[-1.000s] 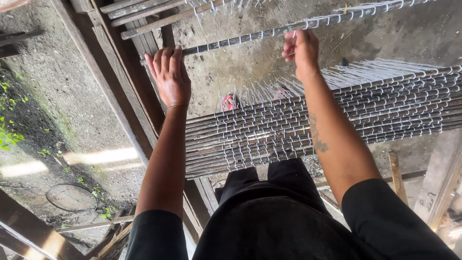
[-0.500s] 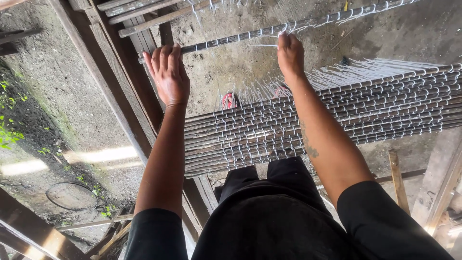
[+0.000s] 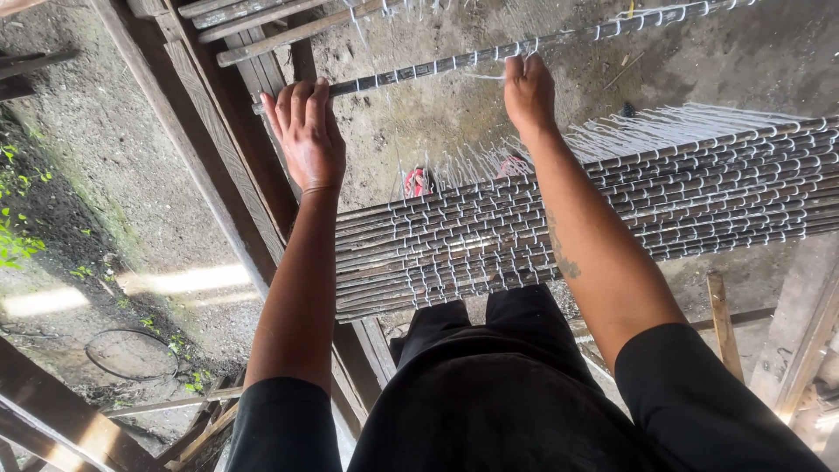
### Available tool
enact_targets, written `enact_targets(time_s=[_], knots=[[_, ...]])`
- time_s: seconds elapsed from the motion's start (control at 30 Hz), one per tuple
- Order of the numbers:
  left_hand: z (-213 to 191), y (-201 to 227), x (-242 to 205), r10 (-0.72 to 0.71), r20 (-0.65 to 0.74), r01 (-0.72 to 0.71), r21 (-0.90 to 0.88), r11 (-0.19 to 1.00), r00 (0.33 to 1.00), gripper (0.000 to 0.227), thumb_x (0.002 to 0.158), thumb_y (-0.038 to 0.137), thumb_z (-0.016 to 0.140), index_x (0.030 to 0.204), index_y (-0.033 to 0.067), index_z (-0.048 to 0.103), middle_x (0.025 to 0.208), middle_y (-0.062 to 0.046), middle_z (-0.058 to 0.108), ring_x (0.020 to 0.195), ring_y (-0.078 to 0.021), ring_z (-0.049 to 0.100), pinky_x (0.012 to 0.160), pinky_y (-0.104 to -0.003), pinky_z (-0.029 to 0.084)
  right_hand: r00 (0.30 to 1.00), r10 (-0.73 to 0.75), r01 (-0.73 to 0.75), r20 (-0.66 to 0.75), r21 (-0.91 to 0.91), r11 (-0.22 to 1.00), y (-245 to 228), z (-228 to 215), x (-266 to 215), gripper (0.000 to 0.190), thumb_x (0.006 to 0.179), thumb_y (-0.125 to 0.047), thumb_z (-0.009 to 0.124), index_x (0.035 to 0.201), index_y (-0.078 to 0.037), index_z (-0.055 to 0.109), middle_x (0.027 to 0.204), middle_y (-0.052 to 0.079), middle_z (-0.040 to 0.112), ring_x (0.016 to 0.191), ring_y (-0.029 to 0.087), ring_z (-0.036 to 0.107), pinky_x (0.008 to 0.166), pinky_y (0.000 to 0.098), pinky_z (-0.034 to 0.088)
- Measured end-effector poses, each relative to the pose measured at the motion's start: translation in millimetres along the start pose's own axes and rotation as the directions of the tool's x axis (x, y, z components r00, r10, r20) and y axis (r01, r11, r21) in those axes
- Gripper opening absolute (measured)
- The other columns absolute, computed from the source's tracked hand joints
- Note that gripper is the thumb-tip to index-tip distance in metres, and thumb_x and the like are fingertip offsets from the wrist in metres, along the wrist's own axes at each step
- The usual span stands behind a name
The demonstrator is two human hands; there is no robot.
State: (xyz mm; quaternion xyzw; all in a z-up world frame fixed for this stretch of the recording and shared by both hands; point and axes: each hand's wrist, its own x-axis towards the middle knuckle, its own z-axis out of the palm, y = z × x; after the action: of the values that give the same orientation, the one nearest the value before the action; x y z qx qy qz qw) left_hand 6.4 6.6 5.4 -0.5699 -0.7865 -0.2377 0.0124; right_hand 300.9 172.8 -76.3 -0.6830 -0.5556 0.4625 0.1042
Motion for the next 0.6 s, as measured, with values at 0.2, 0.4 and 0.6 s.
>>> enact_targets(time_s=[0.2, 0.4, 0.6], knots=[[-1.2, 0.1, 0.1, 0.004, 0.01, -0.004, -0.001, 1.0, 1.0, 0.019, 0.108, 0.011, 0.058, 0.125, 0.009, 0.067, 0.119, -0.012, 0.065, 0.117, -0.0347, 0.059, 0.12, -0.06, 0.023, 0.99, 0.141, -0.136, 0.027, -0.146, 0.98, -61.6, -68.6, -53.9, 0.034, 0.112, -0.036, 0.04, 0.109, -0.007, 0.057, 0.095, 0.009, 0.066, 0.078, 0.015, 0.084, 0.036, 0.0116, 0.043], [-2.0, 2.6, 2.6, 0.005, -0.016, -0.005, 0.0, 1.0, 1.0, 0.018, 0.108, 0.009, 0.06, 0.123, 0.0084, 0.069, 0.117, -0.011, 0.067, 0.114, -0.0343, 0.06, 0.12, -0.06, 0.025, 0.965, 0.242, -0.159, -0.1, 0.51, 0.845, -20.1, -100.0, -8.6, 0.018, 0.107, -0.024, 0.043, 0.121, -0.014, 0.049, 0.109, 0.008, 0.072, 0.081, 0.014, 0.076, 0.061, 0.0228, 0.068], [-0.4, 2.8, 2.6, 0.014, -0.036, -0.014, 0.001, 1.0, 0.999, 0.017, 0.109, 0.011, 0.061, 0.123, 0.0091, 0.069, 0.115, -0.01, 0.068, 0.113, -0.0333, 0.062, 0.119, -0.06, 0.025, 0.99, 0.139, -0.144, 0.039, 0.366, 0.92, -10.8, -81.1, -8.4, 0.031, 0.108, -0.014, 0.039, 0.089, -0.013, 0.062, 0.067, -0.005, 0.062, 0.05, 0.004, 0.051, 0.044, 0.0185, 0.042]])
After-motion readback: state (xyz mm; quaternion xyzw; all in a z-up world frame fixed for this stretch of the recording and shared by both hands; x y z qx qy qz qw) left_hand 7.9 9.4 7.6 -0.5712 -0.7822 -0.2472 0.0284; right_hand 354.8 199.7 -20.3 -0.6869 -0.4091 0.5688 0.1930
